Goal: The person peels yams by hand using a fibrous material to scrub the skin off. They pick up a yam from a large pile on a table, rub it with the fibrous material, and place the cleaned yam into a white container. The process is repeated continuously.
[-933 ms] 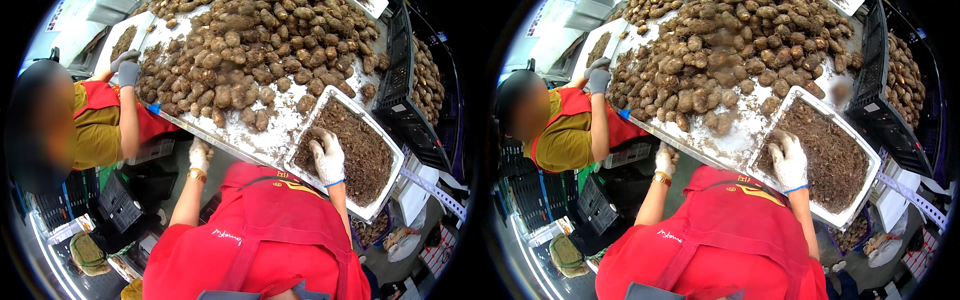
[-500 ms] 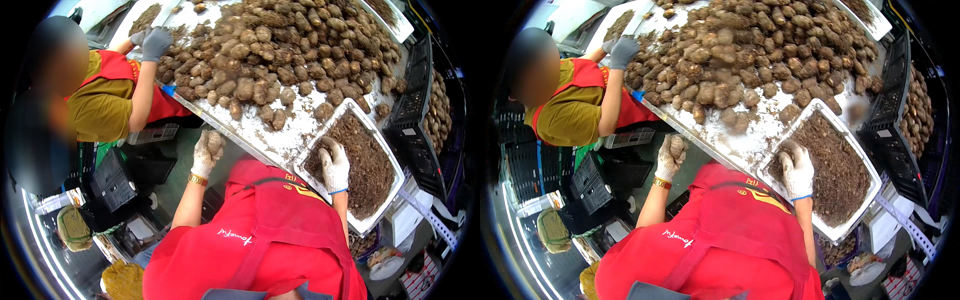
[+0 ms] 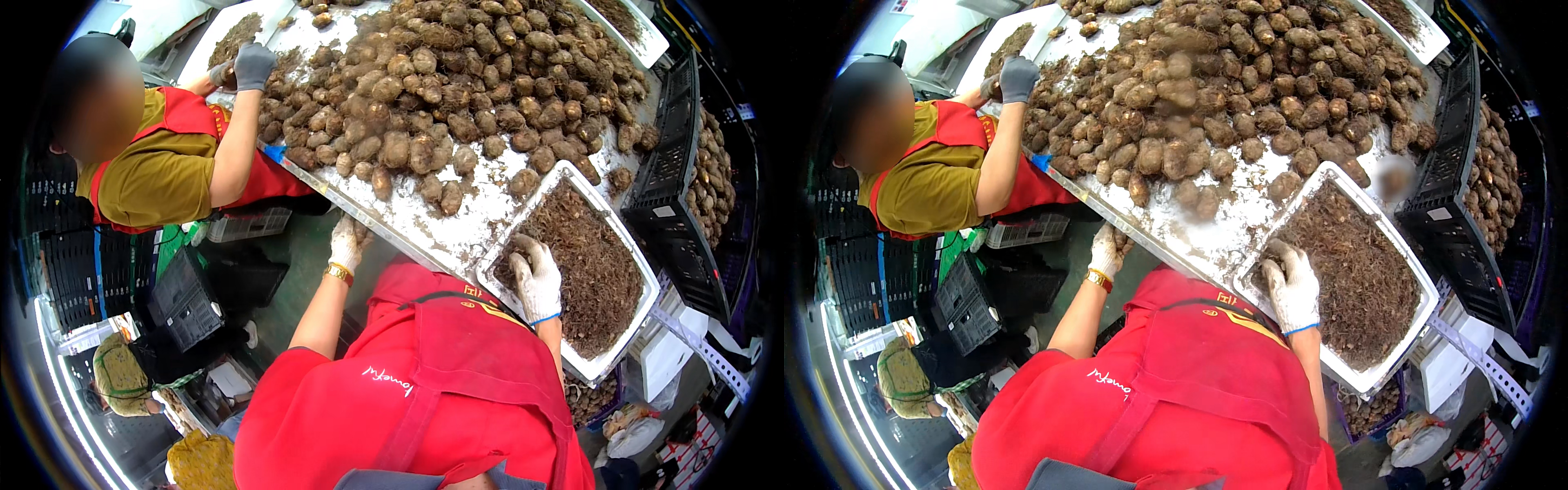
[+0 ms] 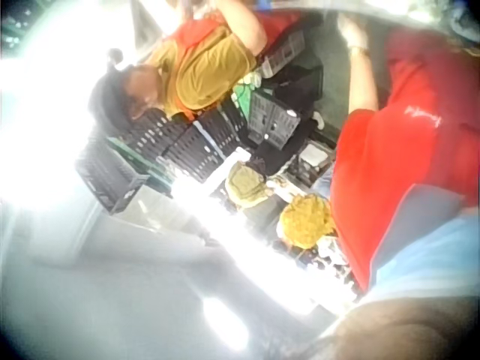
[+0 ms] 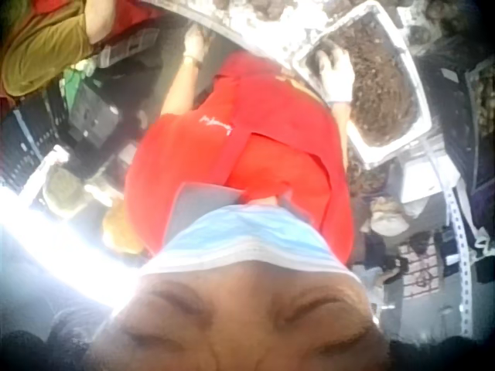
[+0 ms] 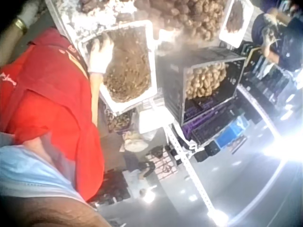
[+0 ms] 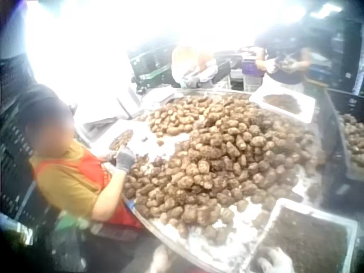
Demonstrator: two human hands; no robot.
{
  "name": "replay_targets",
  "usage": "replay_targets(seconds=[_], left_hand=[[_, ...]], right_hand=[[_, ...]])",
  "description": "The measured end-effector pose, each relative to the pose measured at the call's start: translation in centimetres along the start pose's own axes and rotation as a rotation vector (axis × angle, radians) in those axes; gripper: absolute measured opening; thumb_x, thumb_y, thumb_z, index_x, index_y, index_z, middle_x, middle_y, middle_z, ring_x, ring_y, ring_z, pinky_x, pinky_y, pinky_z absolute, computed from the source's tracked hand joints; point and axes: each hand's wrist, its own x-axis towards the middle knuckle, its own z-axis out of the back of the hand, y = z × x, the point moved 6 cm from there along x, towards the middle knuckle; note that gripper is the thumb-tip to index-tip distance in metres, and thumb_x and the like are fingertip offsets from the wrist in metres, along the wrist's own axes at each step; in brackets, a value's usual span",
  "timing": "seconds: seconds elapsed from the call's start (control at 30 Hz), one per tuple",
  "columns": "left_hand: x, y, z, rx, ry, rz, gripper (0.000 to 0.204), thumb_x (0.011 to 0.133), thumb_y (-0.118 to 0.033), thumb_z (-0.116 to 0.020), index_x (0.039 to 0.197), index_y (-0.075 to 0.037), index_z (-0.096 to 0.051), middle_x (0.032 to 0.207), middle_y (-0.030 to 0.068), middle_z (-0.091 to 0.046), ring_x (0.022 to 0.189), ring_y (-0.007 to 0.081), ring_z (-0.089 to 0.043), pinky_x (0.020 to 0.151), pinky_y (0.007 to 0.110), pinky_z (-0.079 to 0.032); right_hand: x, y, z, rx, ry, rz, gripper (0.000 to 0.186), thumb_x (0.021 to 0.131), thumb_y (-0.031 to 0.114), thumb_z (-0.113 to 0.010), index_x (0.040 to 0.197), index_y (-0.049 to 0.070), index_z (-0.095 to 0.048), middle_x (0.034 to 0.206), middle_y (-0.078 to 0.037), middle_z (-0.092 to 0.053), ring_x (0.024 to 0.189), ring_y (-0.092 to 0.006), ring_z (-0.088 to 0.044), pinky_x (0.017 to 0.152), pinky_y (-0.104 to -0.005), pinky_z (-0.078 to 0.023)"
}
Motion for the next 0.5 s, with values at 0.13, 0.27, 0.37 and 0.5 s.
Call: replay_targets(seconds=[0.13,0.27,0.37,0.5], left_hand=[[1.5,-1.2,0.7,0.267,-0.019,-0.231,0.030,0.097,-0.030,-0.047,0.084,-0.004,-0.055,0.061,0.0065,-0.052,0.042,0.0162,-0.042,0.038,0.029,-0.030],[0.9,-1.8,1.7,0.615,0.041,-0.172,0.033,0.097,-0.033,-0.048,0.084,-0.003,-0.056,0.064,0.0080,-0.056,0.045,0.0191,-0.050,0.038,0.029,-0.033],[-0.8,-1.7,2.4,0.139,-0.001,-0.157,0.038,0.096,-0.038,-0.051,0.086,-0.002,-0.058,0.066,0.0082,-0.059,0.046,0.0200,-0.053,0.037,0.029,-0.037],[0.0,-0.7,3.3,0.271,-0.099,-0.066,0.038,0.095,-0.041,-0.051,0.087,-0.004,-0.058,0.071,0.0083,-0.060,0.049,0.0211,-0.057,0.039,0.030,-0.042]], right_hand=[[0.0,0.5,0.0,0.041,0.004,0.001,0.029,0.086,0.014,-0.061,0.114,0.009,-0.063,0.112,-0.015,-0.061,0.098,-0.0305,-0.063,0.085,-0.0356,-0.050],[0.0,0.5,-0.2,0.000,0.036,-0.011,0.028,0.086,0.015,-0.060,0.113,0.008,-0.063,0.109,-0.015,-0.062,0.094,-0.0295,-0.063,0.084,-0.0354,-0.050],[0.1,-0.6,-1.0,0.014,0.023,-0.015,0.029,0.086,0.016,-0.060,0.114,0.008,-0.062,0.107,-0.015,-0.063,0.095,-0.0298,-0.063,0.084,-0.0354,-0.050],[0.7,0.6,-1.2,-0.009,0.073,0.035,0.028,0.086,0.015,-0.060,0.113,0.007,-0.063,0.108,-0.015,-0.063,0.096,-0.0298,-0.063,0.084,-0.0351,-0.050]])
